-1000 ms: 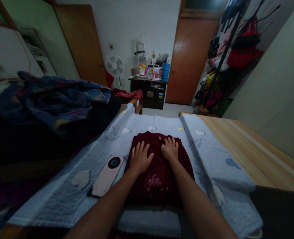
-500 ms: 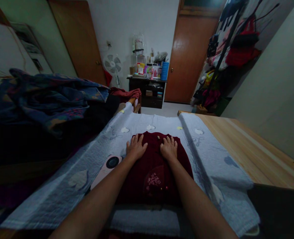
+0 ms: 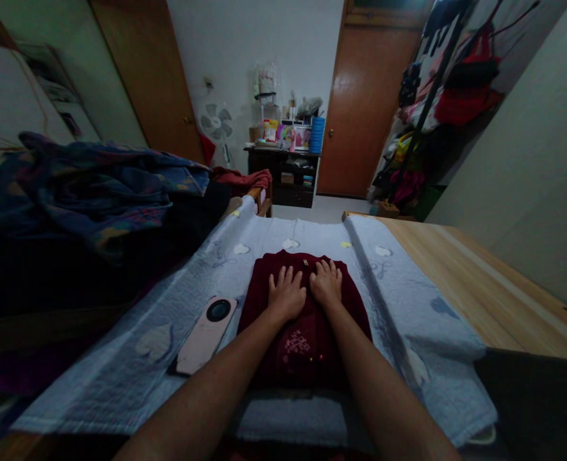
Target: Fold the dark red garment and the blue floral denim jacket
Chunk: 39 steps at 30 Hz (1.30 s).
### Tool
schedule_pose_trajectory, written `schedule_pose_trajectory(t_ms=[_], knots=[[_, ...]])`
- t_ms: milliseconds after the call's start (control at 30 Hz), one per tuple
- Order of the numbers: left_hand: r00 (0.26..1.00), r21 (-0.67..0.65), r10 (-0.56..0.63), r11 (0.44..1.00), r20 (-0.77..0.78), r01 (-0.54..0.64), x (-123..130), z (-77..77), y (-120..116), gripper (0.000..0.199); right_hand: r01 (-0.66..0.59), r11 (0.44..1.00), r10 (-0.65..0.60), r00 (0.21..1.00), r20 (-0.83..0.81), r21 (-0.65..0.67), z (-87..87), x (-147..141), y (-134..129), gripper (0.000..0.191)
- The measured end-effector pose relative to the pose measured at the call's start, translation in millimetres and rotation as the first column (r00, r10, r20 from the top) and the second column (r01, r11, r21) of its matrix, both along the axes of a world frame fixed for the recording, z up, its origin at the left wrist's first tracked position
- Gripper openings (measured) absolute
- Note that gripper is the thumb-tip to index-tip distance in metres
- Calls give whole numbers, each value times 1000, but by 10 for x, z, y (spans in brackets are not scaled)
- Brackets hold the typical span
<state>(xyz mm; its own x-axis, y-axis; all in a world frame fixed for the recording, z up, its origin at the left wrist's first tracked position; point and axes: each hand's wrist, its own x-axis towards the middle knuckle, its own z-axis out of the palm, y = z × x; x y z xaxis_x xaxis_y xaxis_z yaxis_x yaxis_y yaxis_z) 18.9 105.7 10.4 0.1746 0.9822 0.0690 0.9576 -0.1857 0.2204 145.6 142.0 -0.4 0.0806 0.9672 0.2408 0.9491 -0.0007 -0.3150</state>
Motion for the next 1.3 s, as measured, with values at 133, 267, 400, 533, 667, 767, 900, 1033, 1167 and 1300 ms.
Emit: schedule_pose_trajectory(t_ms=[133, 267, 400, 533, 667, 767, 900, 1033, 1167, 1300], knots=[[1000, -5, 2, 1000, 1, -2, -11, -7, -14, 61, 1, 996, 9, 994, -111, 93, -30, 62, 20, 49], [1000, -30, 15, 999, -4, -16, 0, 31, -18, 67, -15, 981, 50, 983, -178, 191, -70, 141, -60, 46], [1000, -37, 25, 999, -17, -26, 12, 29, -20, 67, -83, 984, 99, 991, -94, 156, -93, 222, -296, 49], [1000, -26, 24, 999, -18, -25, 10, 21, -23, 68, -119, 992, 119, 993, 15, 37, -47, 296, -584, 49], [1000, -30, 28, 999, -13, -29, 11, 34, -24, 68, -139, 989, 142, 987, 77, -40, 15, 362, -834, 48], [999, -36, 31, 999, -20, -31, 15, 49, -26, 69, -140, 989, 144, 986, 81, -56, 9, 419, -1000, 48], [999, -25, 26, 999, -29, -26, 14, 55, -36, 68, -152, 987, 154, 987, 46, -42, -70, 529, -1196, 49], [999, -6, 28, 1000, -32, -28, 12, 41, -45, 68, -185, 983, 185, 983, 4, -15, -92, 656, -1313, 49], [999, 10, 24, 1000, -38, -24, 9, 20, -49, 68, -220, 974, 224, 968, -110, 46, 57, 624, -1330, 41], [999, 33, 19, 999, -41, -17, 2, 6, -51, 67, -382, 914, 405, 878, -254, 139, 220, 369, -1347, 42]])
